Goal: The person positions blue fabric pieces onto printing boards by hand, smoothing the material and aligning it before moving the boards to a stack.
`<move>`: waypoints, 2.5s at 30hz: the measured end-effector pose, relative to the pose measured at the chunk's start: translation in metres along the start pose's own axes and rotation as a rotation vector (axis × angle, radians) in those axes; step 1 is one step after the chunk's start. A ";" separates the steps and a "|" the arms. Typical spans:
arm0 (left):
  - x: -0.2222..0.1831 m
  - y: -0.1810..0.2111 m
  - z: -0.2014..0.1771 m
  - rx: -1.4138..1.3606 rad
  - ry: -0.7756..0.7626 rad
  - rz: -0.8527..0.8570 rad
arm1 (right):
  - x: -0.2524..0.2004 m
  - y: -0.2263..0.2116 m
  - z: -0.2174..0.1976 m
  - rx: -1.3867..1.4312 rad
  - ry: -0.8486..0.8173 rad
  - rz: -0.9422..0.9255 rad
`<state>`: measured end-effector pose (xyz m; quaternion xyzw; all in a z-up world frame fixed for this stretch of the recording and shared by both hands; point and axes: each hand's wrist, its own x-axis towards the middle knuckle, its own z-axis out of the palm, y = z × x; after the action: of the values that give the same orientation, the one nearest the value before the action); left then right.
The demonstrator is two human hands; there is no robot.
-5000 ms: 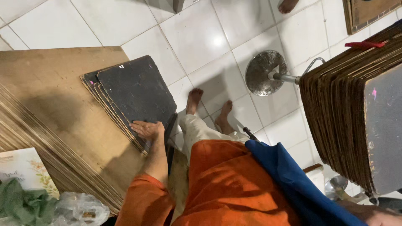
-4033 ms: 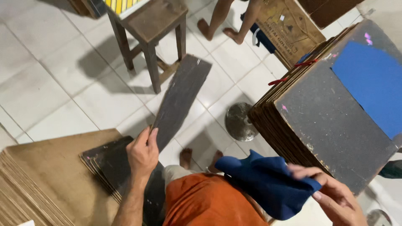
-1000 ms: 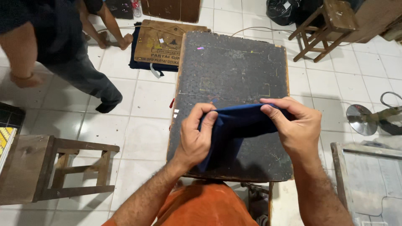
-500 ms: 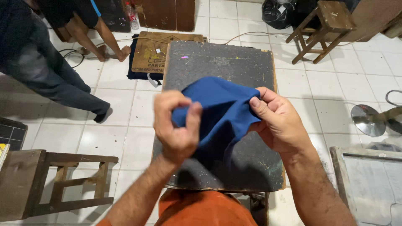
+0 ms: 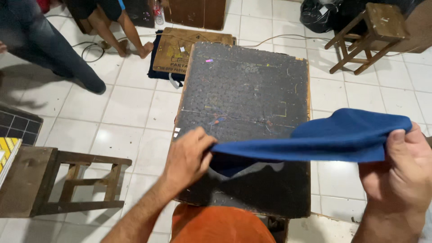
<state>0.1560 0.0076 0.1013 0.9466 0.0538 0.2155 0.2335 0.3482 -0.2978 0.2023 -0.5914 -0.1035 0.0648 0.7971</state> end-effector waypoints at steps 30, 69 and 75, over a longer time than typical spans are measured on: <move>-0.068 -0.081 0.097 -0.839 0.327 -1.001 | -0.034 0.208 -0.074 -0.333 -0.021 0.736; 0.106 -0.191 0.137 0.062 0.361 -0.437 | 0.146 0.237 -0.019 -1.177 -0.051 -0.359; 0.091 -0.179 0.139 0.149 0.387 -0.346 | 0.128 0.240 -0.027 -1.211 -0.009 -0.354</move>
<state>0.2985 0.1267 -0.0582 0.8791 0.2742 0.3450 0.1817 0.4829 -0.2239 -0.0230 -0.9114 -0.2213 -0.1357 0.3193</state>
